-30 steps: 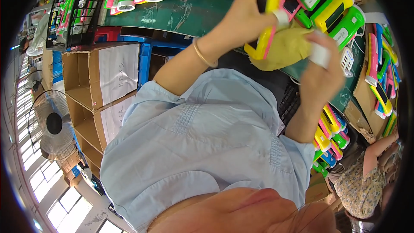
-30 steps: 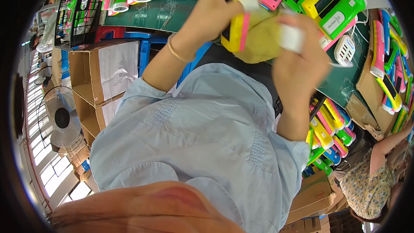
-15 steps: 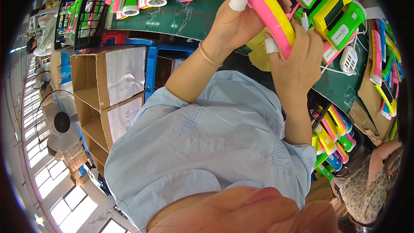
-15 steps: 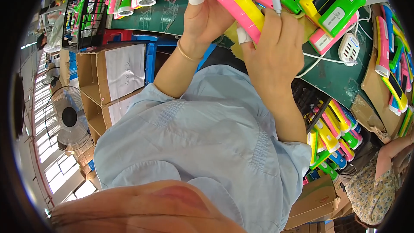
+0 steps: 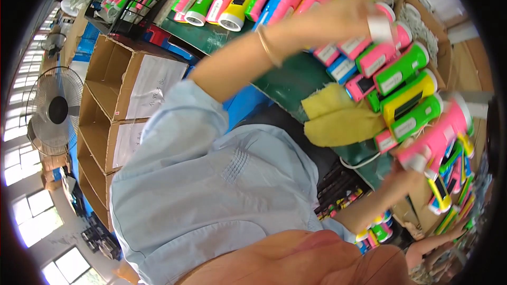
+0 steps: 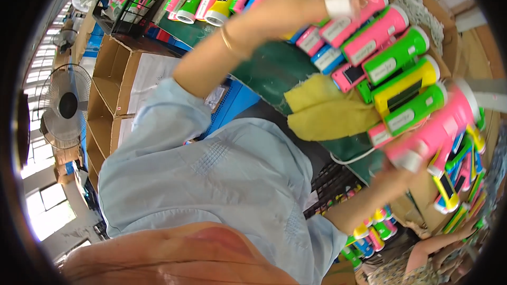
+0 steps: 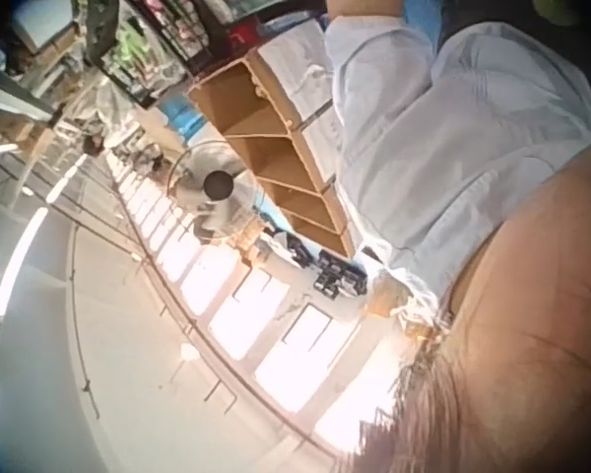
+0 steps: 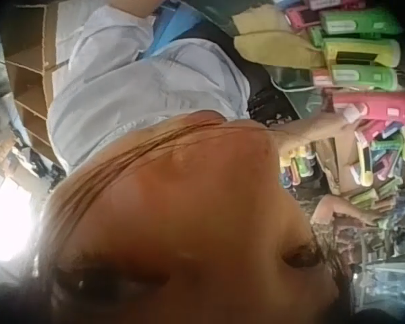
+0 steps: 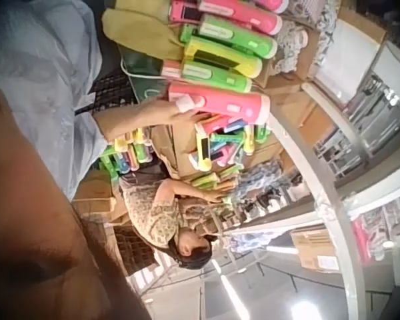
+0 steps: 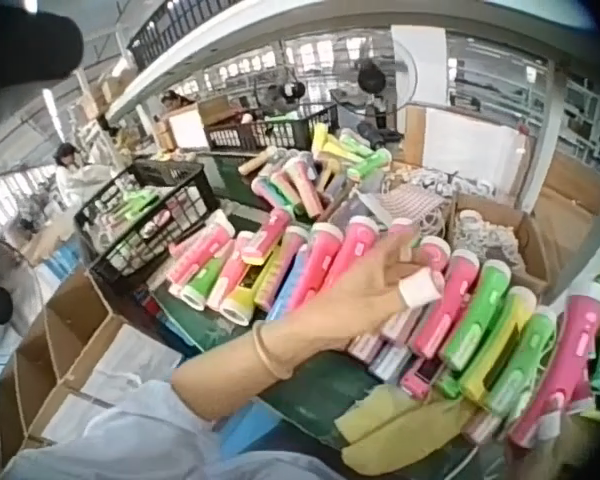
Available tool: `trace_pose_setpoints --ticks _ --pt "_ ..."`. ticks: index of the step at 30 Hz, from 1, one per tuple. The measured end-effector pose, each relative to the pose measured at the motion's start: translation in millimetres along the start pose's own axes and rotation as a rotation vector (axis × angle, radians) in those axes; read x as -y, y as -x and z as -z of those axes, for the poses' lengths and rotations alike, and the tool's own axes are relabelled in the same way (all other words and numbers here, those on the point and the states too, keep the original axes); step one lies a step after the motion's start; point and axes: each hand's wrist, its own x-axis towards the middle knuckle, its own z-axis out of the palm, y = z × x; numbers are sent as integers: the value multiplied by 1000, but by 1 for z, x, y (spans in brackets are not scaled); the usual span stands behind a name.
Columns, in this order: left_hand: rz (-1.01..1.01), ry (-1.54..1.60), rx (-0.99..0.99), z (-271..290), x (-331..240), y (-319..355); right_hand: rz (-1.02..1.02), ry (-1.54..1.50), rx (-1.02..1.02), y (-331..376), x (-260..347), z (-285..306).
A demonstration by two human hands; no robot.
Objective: Inspecting and cleaning handheld flashlights on an assembly line by turning them on and wiping them with a cloth.
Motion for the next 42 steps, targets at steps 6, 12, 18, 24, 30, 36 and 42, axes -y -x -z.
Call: trace_pose_setpoints --ticks 6,12,18,24,30,36,42 --pt "437 -1012 -558 247 142 -115 111 443 -148 -197 44 149" --pt "677 -1250 -416 203 135 -154 287 1260 -331 -274 34 179" --pt "-175 -942 -581 176 91 -136 113 517 174 -164 59 124" --pt "-221 -256 79 46 -7 31 544 374 487 -3 40 -9" --pt "396 597 522 -41 3 130 360 289 830 22 20 -44" --pt "488 960 581 -50 28 153 371 454 1012 39 31 -33" --pt "644 1009 253 -60 6 142 575 417 689 65 -7 -58"
